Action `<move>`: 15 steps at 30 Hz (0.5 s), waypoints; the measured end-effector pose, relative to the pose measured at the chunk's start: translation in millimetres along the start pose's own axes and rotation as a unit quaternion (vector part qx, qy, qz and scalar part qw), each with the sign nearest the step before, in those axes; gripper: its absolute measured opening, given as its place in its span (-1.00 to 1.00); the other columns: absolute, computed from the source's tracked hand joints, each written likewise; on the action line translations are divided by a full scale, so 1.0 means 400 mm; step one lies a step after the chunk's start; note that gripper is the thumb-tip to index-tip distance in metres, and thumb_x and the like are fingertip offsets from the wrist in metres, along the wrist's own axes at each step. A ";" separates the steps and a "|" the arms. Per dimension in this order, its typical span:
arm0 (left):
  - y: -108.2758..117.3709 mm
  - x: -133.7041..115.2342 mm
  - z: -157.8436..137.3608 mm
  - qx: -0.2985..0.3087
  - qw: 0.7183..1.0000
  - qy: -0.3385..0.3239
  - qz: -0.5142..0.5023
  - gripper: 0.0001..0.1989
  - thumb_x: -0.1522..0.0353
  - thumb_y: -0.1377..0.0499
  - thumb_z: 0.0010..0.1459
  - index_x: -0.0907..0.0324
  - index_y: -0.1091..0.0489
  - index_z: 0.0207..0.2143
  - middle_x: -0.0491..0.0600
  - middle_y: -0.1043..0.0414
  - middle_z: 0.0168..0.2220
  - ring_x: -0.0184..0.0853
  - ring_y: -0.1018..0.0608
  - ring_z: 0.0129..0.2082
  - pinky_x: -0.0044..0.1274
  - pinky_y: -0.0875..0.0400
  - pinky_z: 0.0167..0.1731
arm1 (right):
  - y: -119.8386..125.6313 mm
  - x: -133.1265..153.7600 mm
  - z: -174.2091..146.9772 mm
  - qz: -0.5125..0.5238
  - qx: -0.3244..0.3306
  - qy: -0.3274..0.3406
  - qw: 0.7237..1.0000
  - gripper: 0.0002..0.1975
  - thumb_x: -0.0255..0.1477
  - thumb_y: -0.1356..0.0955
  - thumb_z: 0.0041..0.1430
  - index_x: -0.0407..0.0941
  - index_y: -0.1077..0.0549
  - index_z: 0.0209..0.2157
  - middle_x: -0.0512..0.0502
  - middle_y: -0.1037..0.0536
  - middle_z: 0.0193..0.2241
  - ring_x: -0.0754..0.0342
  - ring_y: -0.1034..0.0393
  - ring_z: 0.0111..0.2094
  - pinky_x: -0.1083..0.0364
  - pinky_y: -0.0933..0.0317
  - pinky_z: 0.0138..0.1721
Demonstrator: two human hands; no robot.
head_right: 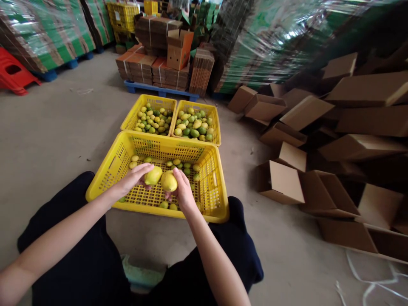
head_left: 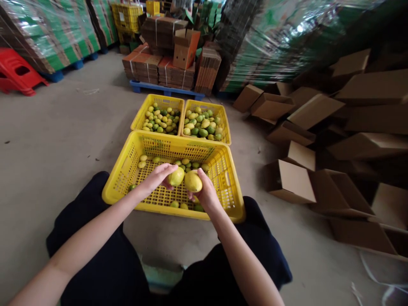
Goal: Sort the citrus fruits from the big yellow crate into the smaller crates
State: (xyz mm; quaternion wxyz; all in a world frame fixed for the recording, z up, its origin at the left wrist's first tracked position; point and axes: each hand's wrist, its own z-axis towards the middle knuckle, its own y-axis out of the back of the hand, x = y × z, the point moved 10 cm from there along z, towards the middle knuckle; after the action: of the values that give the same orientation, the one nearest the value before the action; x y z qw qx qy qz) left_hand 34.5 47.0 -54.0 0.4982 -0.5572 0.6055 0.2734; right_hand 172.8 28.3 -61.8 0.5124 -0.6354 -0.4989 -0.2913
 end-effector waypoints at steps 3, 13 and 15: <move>-0.002 0.021 0.011 0.013 0.997 0.027 -0.065 -0.73 0.18 -0.29 0.09 0.19 -0.42 -0.30 0.03 -0.53 -0.39 -0.30 -0.56 -0.45 -0.48 -0.49 -0.46 | 0.002 -0.001 0.006 0.042 -0.009 -0.009 0.999 -0.62 -0.05 -0.43 -0.01 -0.07 -0.39 -0.39 0.06 -0.47 -0.62 0.15 -0.31 -0.71 0.18 -0.12 -0.75; -0.034 0.012 0.002 0.035 0.961 0.075 -0.262 -0.75 0.30 -0.12 0.11 0.32 -0.47 -0.28 0.12 -0.56 -0.33 -0.23 -0.61 -0.44 -0.42 -0.54 -0.42 | -0.005 -0.019 0.015 0.173 0.002 -0.059 0.983 -0.68 -0.15 -0.40 0.03 -0.15 -0.53 -0.39 -0.04 -0.54 -0.52 0.17 -0.30 -0.59 0.21 -0.12 -0.66; -0.048 0.016 -0.001 0.047 0.956 0.089 -0.276 -0.72 0.24 -0.12 0.15 0.31 -0.48 -0.32 0.08 -0.54 -0.43 -0.26 -0.59 -0.52 -0.44 -0.51 -0.50 | -0.015 -0.029 0.014 0.175 0.024 -0.077 0.981 -0.64 -0.08 -0.39 0.04 -0.13 -0.52 -0.42 -0.02 -0.50 -0.57 0.18 -0.25 -0.64 0.20 -0.09 -0.69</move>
State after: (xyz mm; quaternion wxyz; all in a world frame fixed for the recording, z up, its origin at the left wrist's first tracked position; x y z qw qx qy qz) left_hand 53.3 39.6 -55.1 0.5242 -0.7007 0.4819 0.0456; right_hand 162.6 29.6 -71.6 0.5304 -0.7209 -0.4250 -0.1353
